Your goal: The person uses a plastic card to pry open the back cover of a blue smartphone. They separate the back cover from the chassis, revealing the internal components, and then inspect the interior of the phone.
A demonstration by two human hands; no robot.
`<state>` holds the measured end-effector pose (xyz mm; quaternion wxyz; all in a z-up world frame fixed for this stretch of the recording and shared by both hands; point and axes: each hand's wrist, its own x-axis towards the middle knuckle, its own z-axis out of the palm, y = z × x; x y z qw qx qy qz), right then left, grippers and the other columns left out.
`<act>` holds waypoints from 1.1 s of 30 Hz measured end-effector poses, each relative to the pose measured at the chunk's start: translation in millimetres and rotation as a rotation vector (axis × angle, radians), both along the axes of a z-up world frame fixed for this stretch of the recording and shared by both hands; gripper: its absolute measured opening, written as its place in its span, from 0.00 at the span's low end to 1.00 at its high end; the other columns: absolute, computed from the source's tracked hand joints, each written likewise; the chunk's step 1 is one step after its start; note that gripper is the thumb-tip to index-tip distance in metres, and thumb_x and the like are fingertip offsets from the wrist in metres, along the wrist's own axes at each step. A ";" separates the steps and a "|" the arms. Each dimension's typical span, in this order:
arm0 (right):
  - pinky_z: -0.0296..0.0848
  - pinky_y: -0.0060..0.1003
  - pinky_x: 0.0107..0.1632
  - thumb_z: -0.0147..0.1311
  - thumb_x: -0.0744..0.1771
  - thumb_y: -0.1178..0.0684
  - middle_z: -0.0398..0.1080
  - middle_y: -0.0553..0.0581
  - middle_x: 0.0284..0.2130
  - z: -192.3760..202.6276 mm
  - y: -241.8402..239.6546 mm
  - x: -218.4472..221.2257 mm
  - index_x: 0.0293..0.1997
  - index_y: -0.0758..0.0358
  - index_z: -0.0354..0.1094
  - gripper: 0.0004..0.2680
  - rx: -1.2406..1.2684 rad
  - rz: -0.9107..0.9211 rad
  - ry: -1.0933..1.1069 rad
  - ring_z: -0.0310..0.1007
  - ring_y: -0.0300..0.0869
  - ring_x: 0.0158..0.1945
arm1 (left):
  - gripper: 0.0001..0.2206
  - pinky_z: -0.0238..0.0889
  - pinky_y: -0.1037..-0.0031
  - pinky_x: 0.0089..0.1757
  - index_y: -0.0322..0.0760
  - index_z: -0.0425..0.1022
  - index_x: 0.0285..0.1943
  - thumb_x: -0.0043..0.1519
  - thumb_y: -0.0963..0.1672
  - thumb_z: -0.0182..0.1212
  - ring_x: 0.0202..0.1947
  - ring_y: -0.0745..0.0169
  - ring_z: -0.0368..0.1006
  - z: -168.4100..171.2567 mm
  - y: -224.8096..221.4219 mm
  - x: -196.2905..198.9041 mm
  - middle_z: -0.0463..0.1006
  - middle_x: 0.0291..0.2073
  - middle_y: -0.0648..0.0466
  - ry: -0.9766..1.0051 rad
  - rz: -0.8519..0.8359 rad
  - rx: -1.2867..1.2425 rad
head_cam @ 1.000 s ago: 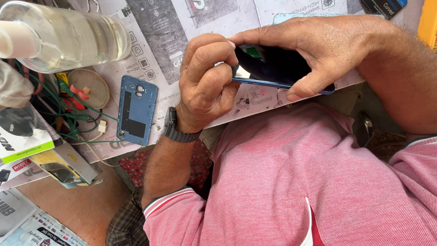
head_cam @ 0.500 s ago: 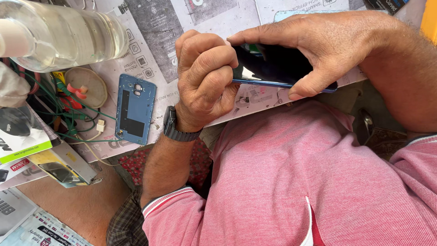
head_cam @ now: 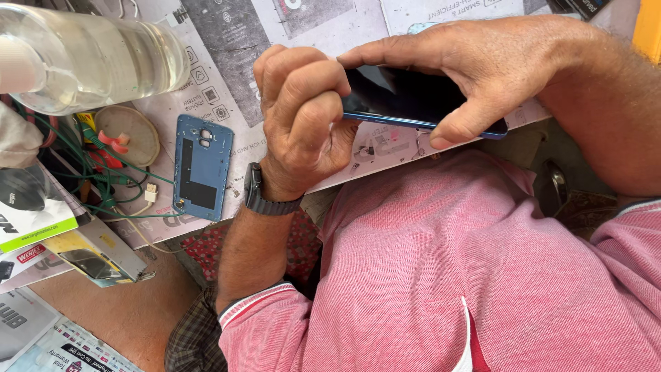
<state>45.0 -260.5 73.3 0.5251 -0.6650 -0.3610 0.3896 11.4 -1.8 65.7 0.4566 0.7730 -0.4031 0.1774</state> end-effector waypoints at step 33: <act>0.66 0.37 0.63 0.53 0.67 0.33 0.67 0.59 0.61 -10.6 7.3 -12.8 0.76 0.65 0.49 0.33 0.140 -0.218 0.287 0.67 0.43 0.63 | 0.16 0.64 0.61 0.50 0.38 0.68 0.45 0.59 0.37 0.75 0.54 0.50 0.68 6.2 -1.2 -8.7 0.68 0.49 0.51 0.143 0.092 0.072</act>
